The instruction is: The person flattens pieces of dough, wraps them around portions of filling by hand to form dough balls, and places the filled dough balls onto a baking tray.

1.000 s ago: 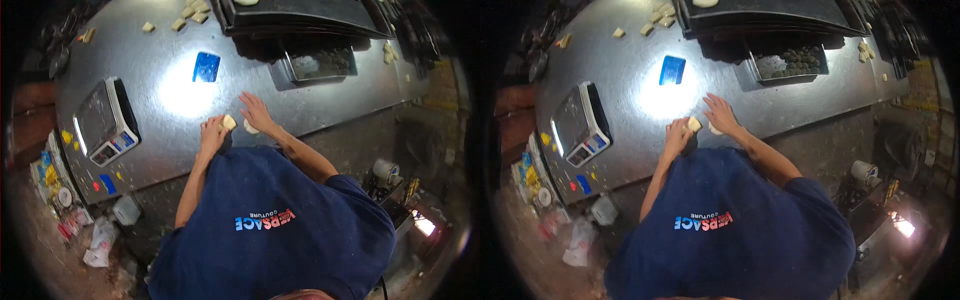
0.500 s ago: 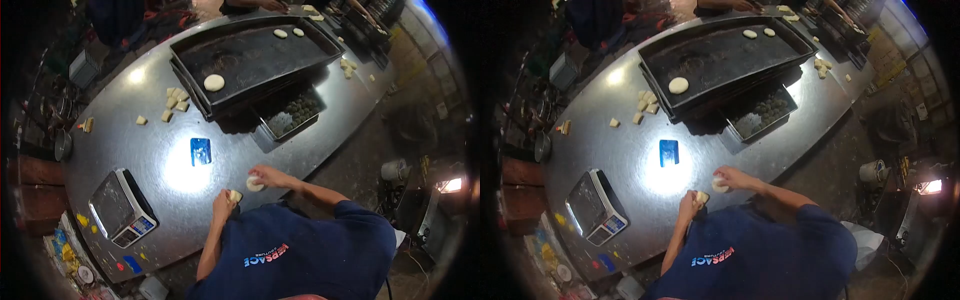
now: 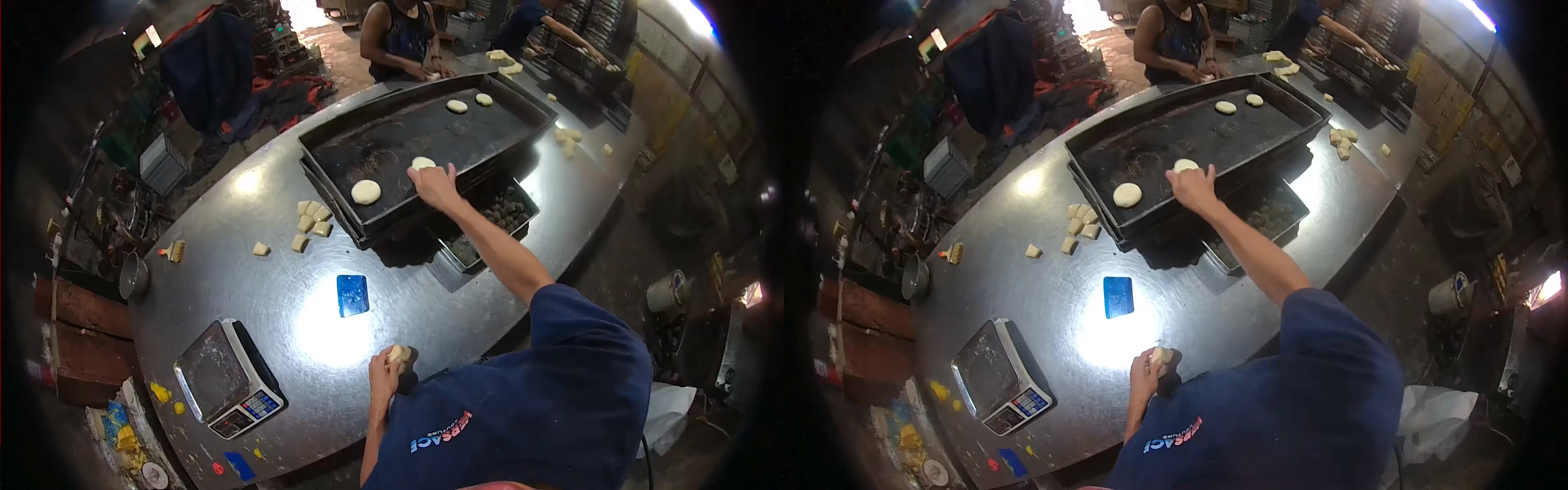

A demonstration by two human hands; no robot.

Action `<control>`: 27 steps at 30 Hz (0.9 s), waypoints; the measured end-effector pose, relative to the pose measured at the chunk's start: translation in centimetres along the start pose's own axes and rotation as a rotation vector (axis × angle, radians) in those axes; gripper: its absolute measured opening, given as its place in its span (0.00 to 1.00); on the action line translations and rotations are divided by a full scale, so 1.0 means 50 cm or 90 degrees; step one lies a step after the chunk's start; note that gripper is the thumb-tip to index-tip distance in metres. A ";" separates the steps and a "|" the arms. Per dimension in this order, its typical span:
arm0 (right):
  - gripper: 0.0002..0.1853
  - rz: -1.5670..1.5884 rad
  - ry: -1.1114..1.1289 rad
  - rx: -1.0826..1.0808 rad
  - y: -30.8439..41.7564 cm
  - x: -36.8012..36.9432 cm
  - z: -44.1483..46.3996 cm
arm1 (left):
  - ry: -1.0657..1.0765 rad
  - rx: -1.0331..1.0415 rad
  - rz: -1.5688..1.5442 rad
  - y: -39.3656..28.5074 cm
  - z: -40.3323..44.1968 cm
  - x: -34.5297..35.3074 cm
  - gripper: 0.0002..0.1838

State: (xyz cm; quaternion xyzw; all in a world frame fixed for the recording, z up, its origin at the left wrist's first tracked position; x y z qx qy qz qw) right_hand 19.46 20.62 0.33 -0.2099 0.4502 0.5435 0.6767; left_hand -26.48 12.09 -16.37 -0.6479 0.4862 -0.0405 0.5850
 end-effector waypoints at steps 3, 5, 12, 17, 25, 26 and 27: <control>0.20 0.045 -0.179 -0.028 0.087 -0.021 -0.111 | -0.155 0.017 0.064 -0.062 -0.021 -0.034 0.20; 0.24 0.124 -0.215 -0.060 0.151 -0.032 -0.213 | -0.145 -0.005 -0.135 -0.060 -0.007 -0.033 0.19; 0.24 0.718 0.358 0.065 0.302 -0.034 -0.554 | 0.066 -0.038 -0.228 -0.193 0.000 -0.031 0.23; 0.17 0.719 0.300 0.206 0.213 -0.048 -0.632 | 0.116 0.029 -0.157 -0.210 0.012 0.011 0.26; 0.14 0.777 -0.023 0.377 0.170 -0.132 -0.663 | 0.146 -0.010 -0.110 -0.296 0.044 0.054 0.17; 0.14 0.768 -0.055 0.389 0.164 -0.135 -0.663 | 0.145 -0.013 -0.102 -0.300 0.048 0.063 0.16; 0.13 0.768 -0.088 0.398 0.156 -0.139 -0.659 | 0.143 -0.016 -0.094 -0.306 0.051 0.073 0.16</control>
Point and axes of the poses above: each hand's wrist, its own z-axis towards the middle knuckle, its own x-axis out of the palm, y = z × x, the point moved 2 cm from there along z, towards the middle knuckle, and after that the axes turned 12 degrees about -x, right-handed, at the moved point
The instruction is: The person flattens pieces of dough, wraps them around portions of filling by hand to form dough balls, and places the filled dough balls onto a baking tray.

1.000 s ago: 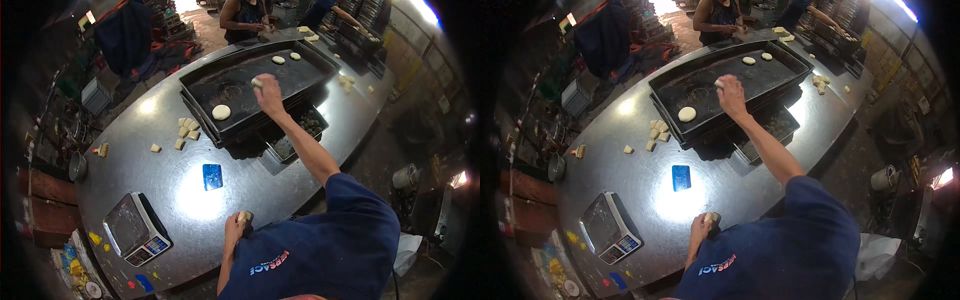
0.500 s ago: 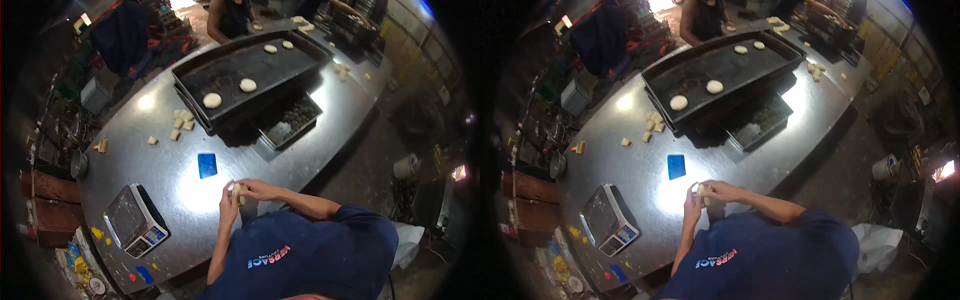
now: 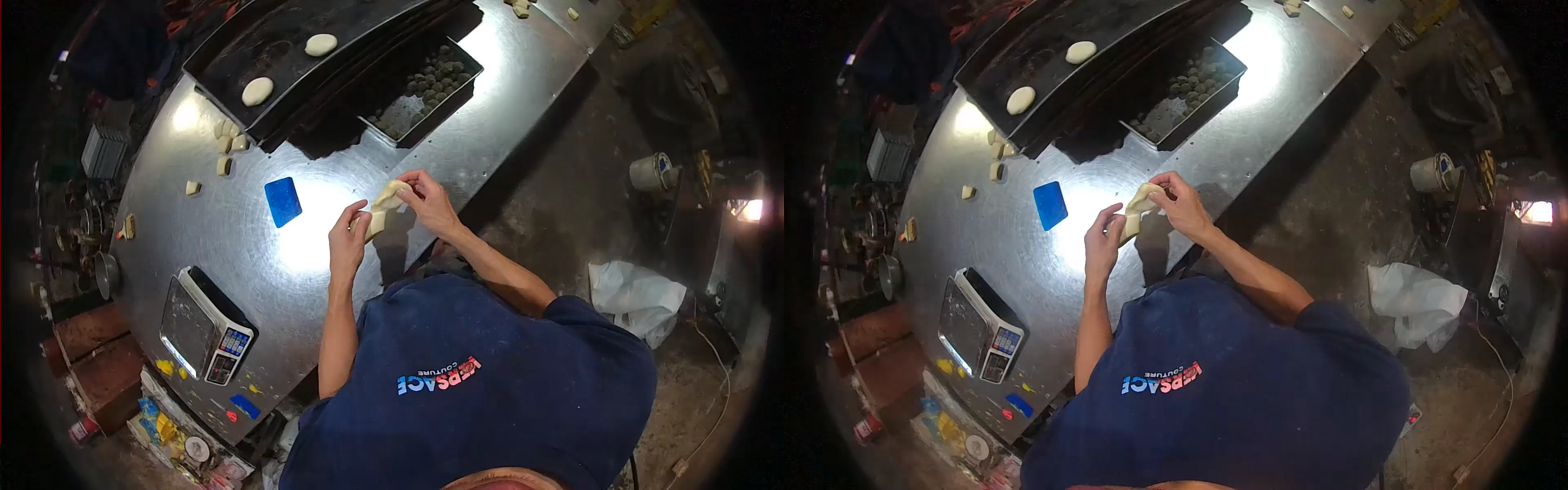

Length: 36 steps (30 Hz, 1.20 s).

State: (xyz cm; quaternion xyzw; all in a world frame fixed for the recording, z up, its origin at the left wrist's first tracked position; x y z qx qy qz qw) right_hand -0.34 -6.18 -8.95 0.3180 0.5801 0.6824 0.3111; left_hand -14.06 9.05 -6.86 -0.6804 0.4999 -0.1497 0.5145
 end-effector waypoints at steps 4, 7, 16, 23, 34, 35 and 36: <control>0.12 0.012 -0.106 -0.013 0.010 -0.044 0.032 | -0.008 0.009 -0.033 -0.021 0.023 0.039 0.14; 0.12 0.032 -0.156 -0.041 0.023 -0.076 0.062 | -0.015 0.014 -0.020 -0.042 0.040 0.061 0.13; 0.13 0.012 -0.257 -0.054 0.070 -0.313 0.245 | -0.132 0.110 0.148 0.002 0.081 0.104 0.13; 0.19 0.083 0.076 0.048 0.044 -0.240 0.221 | -0.031 0.032 -0.267 -0.130 0.128 0.249 0.29; 0.16 -0.322 0.391 -0.165 -0.115 -0.268 0.423 | -0.196 -0.182 -0.278 -0.119 0.096 0.232 0.25; 0.16 -0.349 0.374 -0.137 -0.131 -0.272 0.456 | -0.202 -0.175 -0.300 -0.115 0.088 0.228 0.25; 0.17 -0.409 0.335 -0.184 -0.143 -0.273 0.481 | -0.207 -0.168 -0.322 -0.108 0.082 0.223 0.25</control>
Point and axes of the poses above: each hand's wrist, its own z-axis towards the middle knuckle, its own x-axis out of the palm, y = z × x, the point moved 2 cm from there along z, towards the middle knuckle, and after that the axes turned 12 degrees about -x, right-handed, at the moved point
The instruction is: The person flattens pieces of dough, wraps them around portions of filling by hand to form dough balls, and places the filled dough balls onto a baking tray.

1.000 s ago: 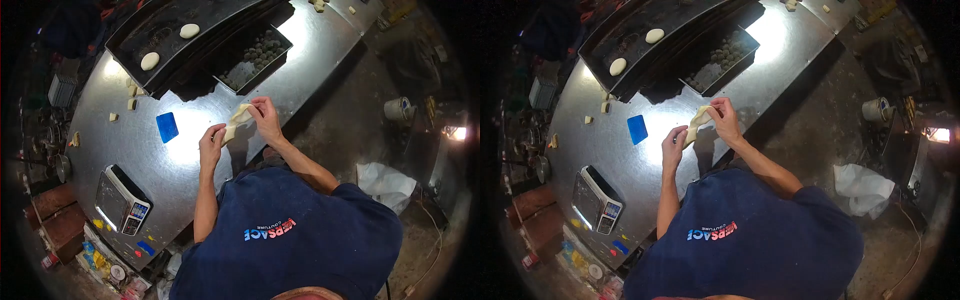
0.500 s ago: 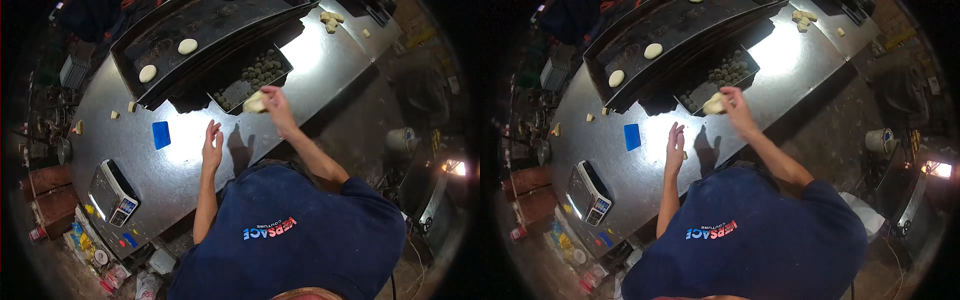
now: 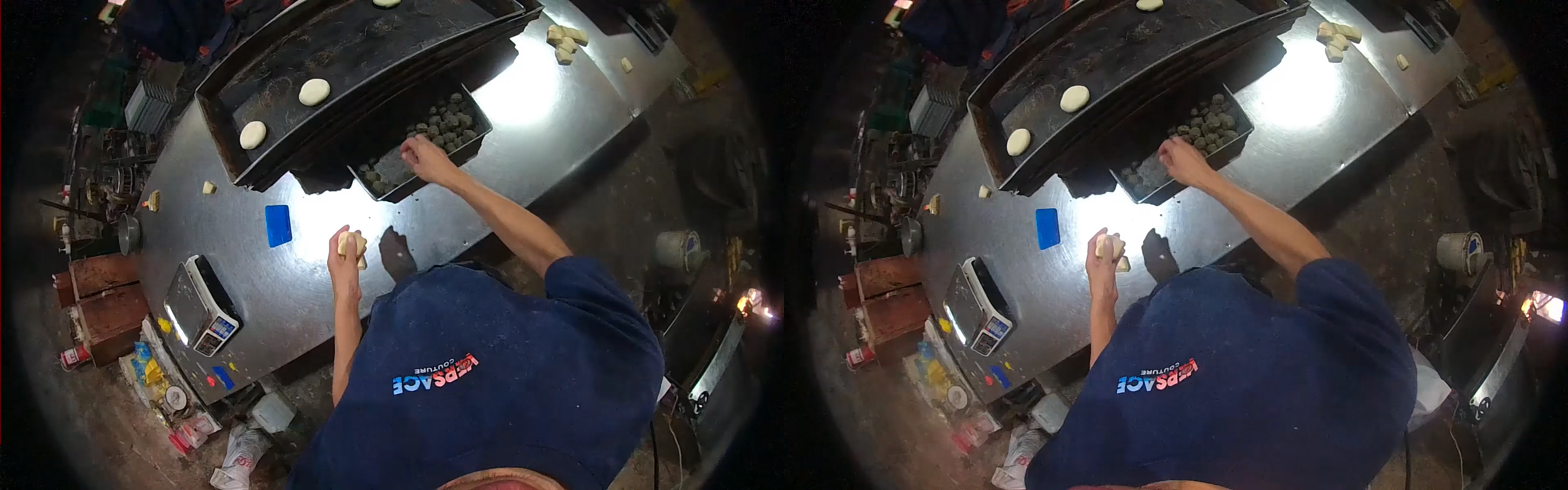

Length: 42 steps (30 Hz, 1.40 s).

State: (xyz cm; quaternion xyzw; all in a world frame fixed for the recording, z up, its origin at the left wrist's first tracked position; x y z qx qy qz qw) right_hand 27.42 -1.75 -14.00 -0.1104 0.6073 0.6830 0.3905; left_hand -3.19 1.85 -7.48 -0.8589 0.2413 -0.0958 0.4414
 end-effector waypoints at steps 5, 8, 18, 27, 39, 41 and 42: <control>0.22 -0.295 -0.135 -0.012 -0.060 0.031 0.042 | 0.003 -0.026 -0.041 -0.014 -0.008 -0.003 0.27; 0.26 -0.305 -0.107 -0.002 -0.036 0.028 0.034 | -0.056 -0.010 -0.072 -0.025 -0.007 0.023 0.27; 0.26 -0.344 -0.129 -0.029 -0.028 0.021 0.044 | 0.077 0.060 0.063 -0.062 0.066 0.081 0.22; 0.19 -0.305 -0.135 0.021 -0.028 0.024 0.041 | 0.149 0.066 -0.021 -0.087 0.000 0.104 0.20; 0.18 0.199 -0.169 0.064 0.160 0.089 -0.063 | 0.077 -0.109 -0.293 0.045 -0.018 -0.033 0.22; 0.18 0.218 -0.140 -0.026 0.246 0.137 -0.101 | 0.120 -0.138 -0.319 0.053 -0.014 -0.057 0.23; 0.18 0.240 -0.108 -0.070 0.289 0.159 -0.119 | 0.120 -0.143 -0.294 0.091 0.017 -0.073 0.23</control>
Point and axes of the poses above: each hand's wrist, its own z-axis towards the middle knuckle, its own x-axis out of the palm, y = z × x, the point moved 2 cm from there along z, towards the middle knuckle, and after that the axes turned 12 degrees about -x, right-handed, at the moved point
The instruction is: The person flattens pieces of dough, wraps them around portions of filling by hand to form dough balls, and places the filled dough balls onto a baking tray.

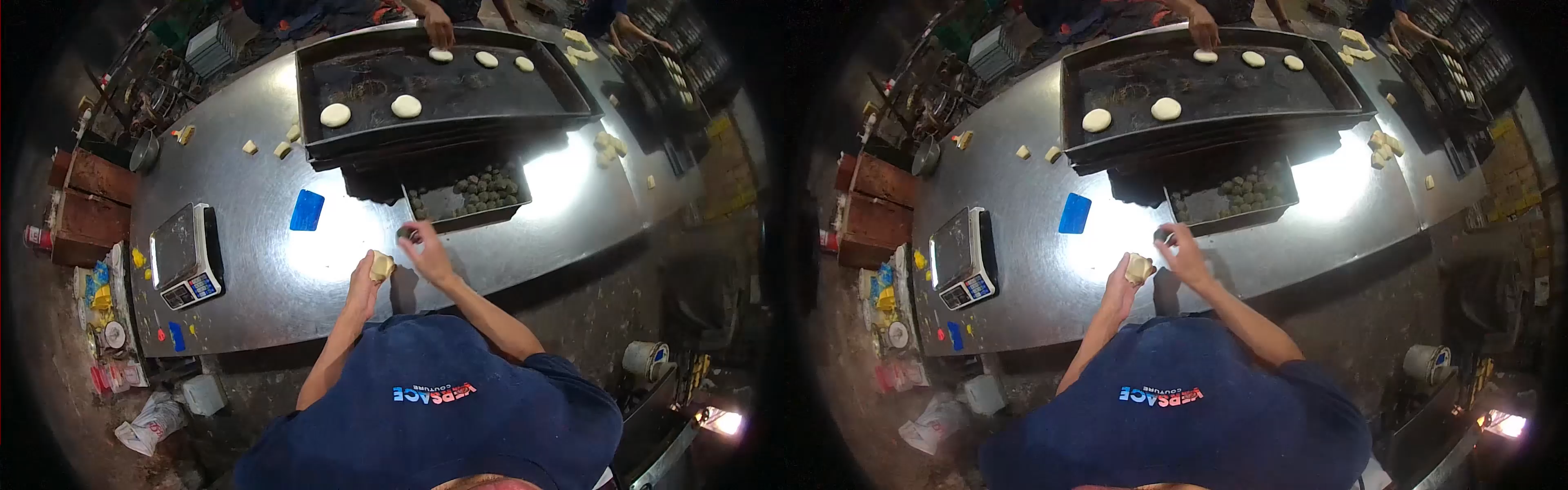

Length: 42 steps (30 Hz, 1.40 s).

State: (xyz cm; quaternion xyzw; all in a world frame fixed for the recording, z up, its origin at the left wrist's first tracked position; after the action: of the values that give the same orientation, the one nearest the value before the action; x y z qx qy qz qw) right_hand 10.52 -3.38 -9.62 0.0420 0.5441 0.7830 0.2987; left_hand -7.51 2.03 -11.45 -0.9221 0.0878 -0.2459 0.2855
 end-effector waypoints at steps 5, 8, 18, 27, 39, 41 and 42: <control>0.19 -0.083 0.150 -0.160 0.097 0.128 -0.060 | 0.028 0.002 -0.041 -0.030 -0.044 -0.061 0.21; 0.27 -0.079 0.186 -0.159 0.141 0.170 -0.055 | 0.006 0.019 -0.051 -0.053 -0.086 -0.102 0.22; 0.14 -0.175 0.104 -0.252 0.192 0.303 -0.064 | 0.035 0.079 0.035 -0.123 -0.132 -0.215 0.16; 0.21 0.105 0.087 0.174 0.154 0.331 -0.012 | 0.264 0.112 0.274 -0.229 -0.158 -0.244 0.18; 0.18 0.334 0.017 0.172 0.227 0.315 0.087 | 0.133 0.317 0.289 -0.248 -0.141 -0.246 0.38; 0.18 0.407 -0.005 0.195 0.216 0.326 0.088 | 0.156 0.384 0.237 -0.222 -0.109 -0.245 0.34; 0.15 0.374 0.007 0.190 0.222 0.335 0.083 | 0.137 0.402 0.194 -0.208 -0.115 -0.227 0.33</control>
State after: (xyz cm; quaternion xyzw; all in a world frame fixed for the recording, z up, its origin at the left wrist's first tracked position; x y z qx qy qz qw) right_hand -6.24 6.13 -2.56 0.2362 0.6194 0.7472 0.0477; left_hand -19.99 11.23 -5.97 -0.7338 0.1736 -0.3107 0.5787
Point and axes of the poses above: each hand's wrist, its own z-axis towards the middle knuckle, its own x-axis out of the palm, y = z × x, the point moved 2 cm from there along z, towards the middle knuckle, and after that the axes turned 12 degrees about -x, right-handed, at the moved point
